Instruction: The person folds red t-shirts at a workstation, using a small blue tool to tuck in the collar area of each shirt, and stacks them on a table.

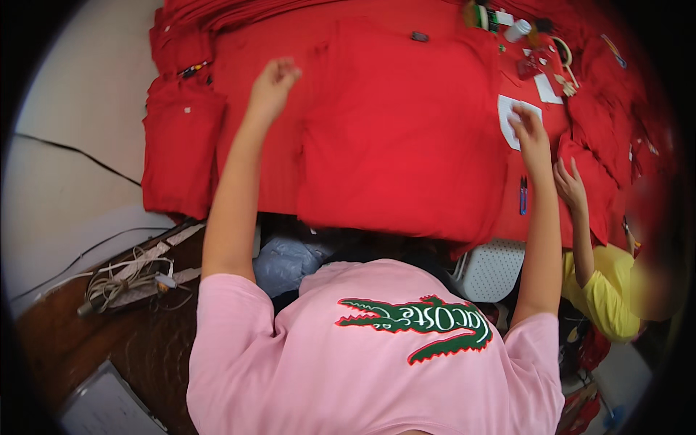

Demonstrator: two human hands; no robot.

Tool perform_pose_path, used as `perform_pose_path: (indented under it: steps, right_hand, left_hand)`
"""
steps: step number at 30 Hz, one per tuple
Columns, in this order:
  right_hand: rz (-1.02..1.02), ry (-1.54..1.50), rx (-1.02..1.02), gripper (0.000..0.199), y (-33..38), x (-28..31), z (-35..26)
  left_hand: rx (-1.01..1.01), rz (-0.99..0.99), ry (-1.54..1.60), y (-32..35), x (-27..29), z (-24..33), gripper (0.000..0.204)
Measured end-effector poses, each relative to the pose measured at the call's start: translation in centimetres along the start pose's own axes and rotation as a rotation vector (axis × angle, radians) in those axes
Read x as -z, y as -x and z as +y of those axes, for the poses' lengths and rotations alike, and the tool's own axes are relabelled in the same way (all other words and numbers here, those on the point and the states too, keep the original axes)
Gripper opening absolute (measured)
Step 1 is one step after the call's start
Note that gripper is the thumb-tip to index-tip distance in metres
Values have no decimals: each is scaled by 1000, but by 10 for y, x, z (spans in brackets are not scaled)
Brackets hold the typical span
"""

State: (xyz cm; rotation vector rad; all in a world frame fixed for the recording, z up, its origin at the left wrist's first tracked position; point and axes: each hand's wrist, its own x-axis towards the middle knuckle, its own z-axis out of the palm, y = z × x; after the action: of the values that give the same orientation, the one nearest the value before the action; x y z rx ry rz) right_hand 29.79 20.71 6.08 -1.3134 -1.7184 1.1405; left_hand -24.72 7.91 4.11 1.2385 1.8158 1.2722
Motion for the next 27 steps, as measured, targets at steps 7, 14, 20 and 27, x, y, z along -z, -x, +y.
perform_pose_path:
  steps: [7, 14, 20, 27]
  right_hand:
    - [212, 17, -318, 37, 137, 3, 101]
    - [410, 245, -218, 31, 133, -33, 67]
    - [475, 490, -69, 25, 144, -33, 46]
    - [391, 162, -214, 22, 155, -58, 17]
  left_hand:
    - [596, 176, 286, 160, 13, -50, 21]
    - [341, 274, 145, 133, -44, -37, 29]
    - [-65, 311, -420, 117, -62, -12, 16]
    - [-212, 342, -464, 125, -68, 3, 15]
